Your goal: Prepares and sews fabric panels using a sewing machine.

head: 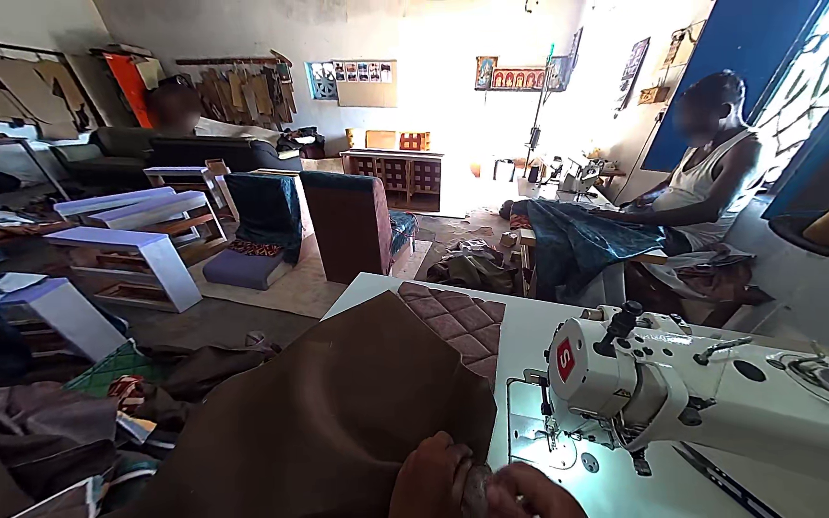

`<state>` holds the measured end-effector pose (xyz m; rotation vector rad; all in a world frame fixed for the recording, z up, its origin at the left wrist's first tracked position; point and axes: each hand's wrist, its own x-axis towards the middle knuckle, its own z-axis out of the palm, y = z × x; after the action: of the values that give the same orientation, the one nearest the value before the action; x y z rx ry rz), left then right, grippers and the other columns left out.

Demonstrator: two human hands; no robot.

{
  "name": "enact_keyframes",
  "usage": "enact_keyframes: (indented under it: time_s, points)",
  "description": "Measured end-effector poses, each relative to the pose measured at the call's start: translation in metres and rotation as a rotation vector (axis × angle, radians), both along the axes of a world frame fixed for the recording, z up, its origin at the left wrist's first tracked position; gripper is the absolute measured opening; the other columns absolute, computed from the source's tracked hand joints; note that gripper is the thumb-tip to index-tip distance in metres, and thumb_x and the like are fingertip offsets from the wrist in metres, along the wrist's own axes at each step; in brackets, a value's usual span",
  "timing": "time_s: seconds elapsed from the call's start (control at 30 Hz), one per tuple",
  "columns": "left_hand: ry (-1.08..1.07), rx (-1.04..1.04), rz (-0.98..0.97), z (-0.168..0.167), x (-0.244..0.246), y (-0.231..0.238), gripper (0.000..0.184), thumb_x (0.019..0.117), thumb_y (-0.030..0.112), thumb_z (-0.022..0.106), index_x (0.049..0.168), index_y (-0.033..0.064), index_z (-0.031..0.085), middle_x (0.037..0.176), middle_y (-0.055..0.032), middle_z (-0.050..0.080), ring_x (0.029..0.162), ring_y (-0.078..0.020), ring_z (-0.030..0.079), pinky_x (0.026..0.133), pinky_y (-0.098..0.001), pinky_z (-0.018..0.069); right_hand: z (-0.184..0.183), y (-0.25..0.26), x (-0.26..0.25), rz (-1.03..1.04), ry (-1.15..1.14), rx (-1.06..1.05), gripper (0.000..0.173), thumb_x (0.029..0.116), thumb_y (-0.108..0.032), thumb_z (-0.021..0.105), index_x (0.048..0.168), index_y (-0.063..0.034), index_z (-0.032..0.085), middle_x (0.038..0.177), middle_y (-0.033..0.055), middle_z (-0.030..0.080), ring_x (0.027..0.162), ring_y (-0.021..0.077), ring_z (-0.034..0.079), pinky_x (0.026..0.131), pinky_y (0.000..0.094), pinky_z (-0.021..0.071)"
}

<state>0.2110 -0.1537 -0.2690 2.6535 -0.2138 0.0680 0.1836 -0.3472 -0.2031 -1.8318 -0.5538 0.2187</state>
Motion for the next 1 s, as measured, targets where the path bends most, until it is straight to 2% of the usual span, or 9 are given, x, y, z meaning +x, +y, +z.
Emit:
enact_keyframes:
  time_s: [0.03,0.1,0.17,0.23,0.37,0.57,0.67,0.8,1.0]
  points:
    - [0.115,-0.033,0.008,0.007,0.003,0.001,0.029,0.1025,0.029,0.057,0.121,0.0164,0.076,0.115,-0.0126,0.070,0.109,-0.0298,0.068,0.094,-0.0475,0.0548,-0.015,-0.002,0.013,-0.085,0.007,-0.103,0.029,0.1026,-0.023,0.059,0.104,0.0031,0.072,0.107,0.0155,0.069,0.097,0.0210,0.068,0.086,0.0385,0.0568]
    - [0.240,-0.042,0.020,0.015,0.008,0.000,0.031,0.1038,0.029,0.056,0.126,0.0169,0.074,0.120,-0.0134,0.068,0.113,-0.0297,0.065,0.098,-0.0467,0.0525,-0.038,-0.007,0.035,-0.151,0.127,-0.274,0.033,0.0996,-0.016,0.060,0.126,0.0037,0.064,0.122,0.0207,0.064,0.099,0.0265,0.069,0.088,0.0418,0.0575]
    - [0.283,-0.019,0.031,0.017,0.010,-0.002,0.031,0.1029,0.025,0.055,0.128,0.0183,0.073,0.121,-0.0136,0.067,0.114,-0.0297,0.065,0.098,-0.0462,0.0525,-0.056,-0.007,0.051,-0.193,0.231,-0.344,0.041,0.0999,-0.018,0.060,0.136,0.0014,0.058,0.124,0.0191,0.065,0.100,0.0281,0.069,0.090,0.0445,0.0561]
    - [0.299,0.007,0.047,0.018,0.009,-0.004,0.032,0.1017,0.022,0.055,0.128,0.0192,0.073,0.121,-0.0135,0.067,0.114,-0.0296,0.065,0.098,-0.0460,0.0527,-0.064,-0.004,0.063,-0.232,0.269,-0.350,0.041,0.1024,-0.028,0.059,0.133,-0.0006,0.061,0.116,0.0154,0.070,0.100,0.0263,0.069,0.091,0.0450,0.0548]
    - [0.303,0.119,0.085,0.022,0.002,-0.017,0.035,0.0995,0.018,0.056,0.132,0.0181,0.070,0.123,-0.0150,0.067,0.114,-0.0321,0.065,0.094,-0.0481,0.0539,-0.060,0.005,0.088,-0.233,0.280,-0.360,0.040,0.0995,-0.041,0.064,0.113,-0.0038,0.068,0.098,0.0104,0.068,0.084,0.0208,0.064,0.079,0.0415,0.0525]
    - [0.018,0.241,0.162,0.007,-0.016,-0.032,0.035,0.0918,0.006,0.062,0.124,0.0128,0.075,0.114,-0.0147,0.072,0.103,-0.0341,0.070,0.081,-0.0463,0.0585,-0.033,0.031,0.096,-0.233,0.051,-0.536,0.031,0.1014,-0.031,0.058,0.109,-0.0022,0.069,0.109,0.0146,0.067,0.101,0.0264,0.066,0.092,0.0437,0.0529]
    - [-0.168,0.153,0.176,-0.011,-0.020,-0.027,0.031,0.0874,0.005,0.066,0.115,0.0118,0.079,0.106,-0.0165,0.074,0.095,-0.0352,0.072,0.077,-0.0476,0.0598,-0.023,0.035,0.096,-0.225,0.071,-0.630,0.035,0.1033,-0.031,0.057,0.121,-0.0017,0.063,0.117,0.0166,0.065,0.107,0.0284,0.066,0.095,0.0444,0.0527]
    - [-0.079,-0.006,0.145,-0.008,-0.016,-0.018,0.030,0.0922,0.009,0.062,0.117,0.0083,0.078,0.109,-0.0203,0.072,0.102,-0.0374,0.070,0.089,-0.0509,0.0574,-0.032,0.032,0.094,-0.241,0.190,-0.643,0.049,0.0990,-0.040,0.065,0.128,-0.0004,0.060,0.119,0.0184,0.063,0.105,0.0301,0.066,0.095,0.0455,0.0525]
    - [0.029,-0.018,0.140,-0.001,-0.009,-0.016,0.028,0.0977,0.014,0.060,0.119,0.0100,0.078,0.109,-0.0194,0.072,0.105,-0.0355,0.070,0.095,-0.0488,0.0552,-0.038,0.034,0.100,-0.230,0.204,-0.599,0.037,0.0978,-0.032,0.067,0.120,-0.0034,0.064,0.117,0.0150,0.063,0.106,0.0270,0.064,0.094,0.0439,0.0519]
